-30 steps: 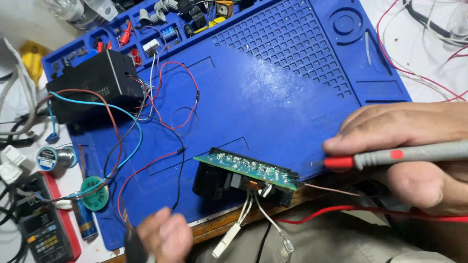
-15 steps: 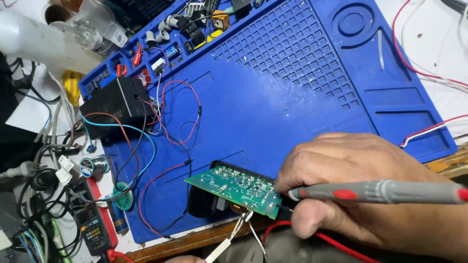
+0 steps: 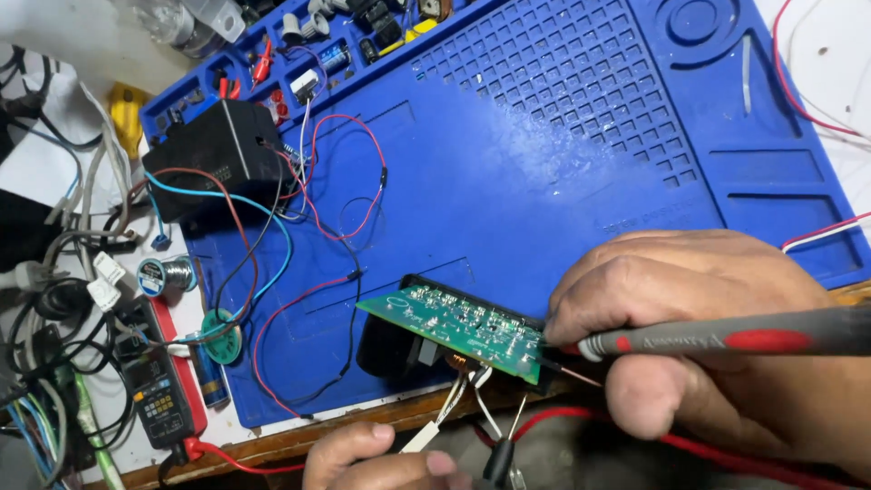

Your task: Testing a circuit board using a digital multimeter to check various components and connection points.

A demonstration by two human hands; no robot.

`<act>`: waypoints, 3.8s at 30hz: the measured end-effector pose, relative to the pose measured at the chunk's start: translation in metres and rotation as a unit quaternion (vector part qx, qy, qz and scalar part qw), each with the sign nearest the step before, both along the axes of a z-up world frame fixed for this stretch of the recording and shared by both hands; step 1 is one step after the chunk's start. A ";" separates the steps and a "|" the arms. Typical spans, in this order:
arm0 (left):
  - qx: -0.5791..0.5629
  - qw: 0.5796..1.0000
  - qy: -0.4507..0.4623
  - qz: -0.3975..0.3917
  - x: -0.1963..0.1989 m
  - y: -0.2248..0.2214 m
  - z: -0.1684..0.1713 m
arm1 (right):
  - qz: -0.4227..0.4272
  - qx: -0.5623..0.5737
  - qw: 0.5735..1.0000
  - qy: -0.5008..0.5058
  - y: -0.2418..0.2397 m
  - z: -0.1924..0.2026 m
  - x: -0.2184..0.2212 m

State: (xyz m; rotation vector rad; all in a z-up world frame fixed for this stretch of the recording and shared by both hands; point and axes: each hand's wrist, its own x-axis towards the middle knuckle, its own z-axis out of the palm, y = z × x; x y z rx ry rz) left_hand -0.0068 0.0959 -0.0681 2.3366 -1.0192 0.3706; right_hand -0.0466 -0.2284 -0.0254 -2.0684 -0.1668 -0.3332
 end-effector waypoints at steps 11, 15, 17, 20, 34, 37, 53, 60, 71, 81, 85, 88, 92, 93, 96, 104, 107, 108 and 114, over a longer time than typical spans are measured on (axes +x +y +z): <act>-0.083 0.992 -0.095 0.023 0.003 -0.063 0.034 | -0.072 0.040 0.994 0.077 0.031 0.006 -0.005; -0.100 0.990 -0.098 -0.022 0.010 -0.049 0.030 | -0.114 0.070 0.987 0.085 0.054 0.011 -0.010; -0.108 0.985 -0.090 -0.098 0.018 -0.042 0.027 | -0.139 0.080 0.983 0.088 0.063 0.010 -0.012; -0.127 0.979 -0.073 -0.141 0.023 -0.033 0.018 | -0.182 0.092 0.976 0.081 0.068 0.010 -0.013; -0.227 0.960 -0.138 -0.091 0.026 -0.051 -0.023 | -0.141 0.086 0.986 0.031 0.048 -0.016 -0.015; -0.230 0.962 -0.124 -0.078 0.023 -0.053 -0.022 | -0.134 0.092 0.986 0.033 0.049 -0.012 -0.013; -0.208 0.969 -0.109 -0.082 0.024 -0.051 -0.018 | -0.109 0.099 0.989 0.027 0.048 -0.013 -0.008; -0.210 0.968 -0.115 -0.073 0.023 -0.053 -0.020 | -0.108 0.115 0.987 0.036 0.049 -0.013 -0.010; -0.202 0.966 -0.139 -0.083 0.028 -0.048 -0.026 | -0.098 0.102 0.990 0.025 0.044 -0.017 -0.011; -0.216 0.970 -0.094 -0.066 0.024 -0.050 -0.016 | -0.109 0.086 0.990 0.030 0.046 -0.017 -0.012; -0.212 0.971 -0.078 -0.073 0.022 -0.050 -0.012 | -0.090 0.130 0.987 0.030 0.047 -0.012 -0.007; -0.209 0.973 -0.053 -0.080 0.020 -0.047 -0.010 | -0.106 0.120 0.986 0.050 0.049 -0.002 -0.008; -0.199 0.975 -0.052 -0.087 0.018 -0.046 -0.017 | -0.085 0.028 0.994 0.058 0.027 -0.007 -0.012; -0.191 0.975 -0.058 -0.101 0.018 -0.047 -0.019 | -0.096 0.037 0.993 0.049 0.025 -0.002 -0.010; -0.178 0.977 -0.068 -0.096 0.016 -0.046 -0.023 | -0.055 -0.010 0.998 0.030 0.017 0.003 -0.009; -0.158 0.984 -0.058 -0.059 0.008 -0.038 -0.047 | 0.016 -0.044 0.997 0.062 -0.012 -0.011 -0.013; -0.109 0.978 -0.052 -0.168 0.028 0.000 -0.062 | 0.038 -0.047 0.995 0.079 -0.019 -0.019 -0.016; -0.104 0.979 -0.052 -0.166 0.022 -0.007 -0.057 | 0.041 -0.042 0.995 0.078 -0.021 -0.019 -0.018; -0.116 0.986 -0.021 -0.117 0.015 -0.008 -0.047 | 0.015 0.037 0.997 0.059 -0.028 -0.022 -0.033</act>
